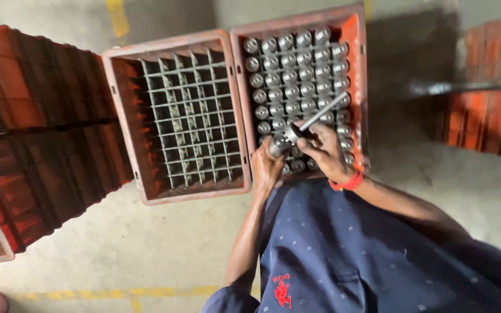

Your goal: The person uses a metal rod to adjust and align metal caps inside a plastic crate, then moves the crate to a stack. The person continues to adjust caps in another crate using the same method.

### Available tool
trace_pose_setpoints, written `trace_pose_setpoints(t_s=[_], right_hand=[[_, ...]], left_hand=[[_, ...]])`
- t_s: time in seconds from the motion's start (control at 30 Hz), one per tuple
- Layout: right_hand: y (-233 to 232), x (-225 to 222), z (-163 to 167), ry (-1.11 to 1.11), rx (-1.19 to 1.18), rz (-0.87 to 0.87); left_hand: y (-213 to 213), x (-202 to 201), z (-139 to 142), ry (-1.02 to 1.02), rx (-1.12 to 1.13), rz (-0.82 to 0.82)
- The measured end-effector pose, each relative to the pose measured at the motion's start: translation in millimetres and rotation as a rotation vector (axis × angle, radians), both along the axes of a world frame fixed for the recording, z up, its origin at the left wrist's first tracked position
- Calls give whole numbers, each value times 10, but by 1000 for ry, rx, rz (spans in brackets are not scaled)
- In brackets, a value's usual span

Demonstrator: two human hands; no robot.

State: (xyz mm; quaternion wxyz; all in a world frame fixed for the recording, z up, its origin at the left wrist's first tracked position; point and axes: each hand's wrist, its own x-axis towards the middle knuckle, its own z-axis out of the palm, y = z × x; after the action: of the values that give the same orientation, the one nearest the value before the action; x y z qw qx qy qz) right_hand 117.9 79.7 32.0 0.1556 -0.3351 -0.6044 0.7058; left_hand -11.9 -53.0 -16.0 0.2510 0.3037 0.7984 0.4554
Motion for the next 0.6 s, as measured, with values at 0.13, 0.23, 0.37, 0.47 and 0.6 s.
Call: trace_pose_setpoints(t_s=[0.13,0.23,0.37,0.47,0.6], right_hand=[[8,133,-2,98,260,135],[42,282,-152,132,83,209],[185,411,-383,65,34,145],[355,455,-438,-16,-69,-213],[690,617,-364,61,29,-560]], left_hand=[[22,144,114,-151,-187,-159],[71,117,152,-226,-177,-290],[117,68,144,-279,-221,-405],[372,-79,55,-69,-193,-444],[1180,-386,-92,215,-198,-401]])
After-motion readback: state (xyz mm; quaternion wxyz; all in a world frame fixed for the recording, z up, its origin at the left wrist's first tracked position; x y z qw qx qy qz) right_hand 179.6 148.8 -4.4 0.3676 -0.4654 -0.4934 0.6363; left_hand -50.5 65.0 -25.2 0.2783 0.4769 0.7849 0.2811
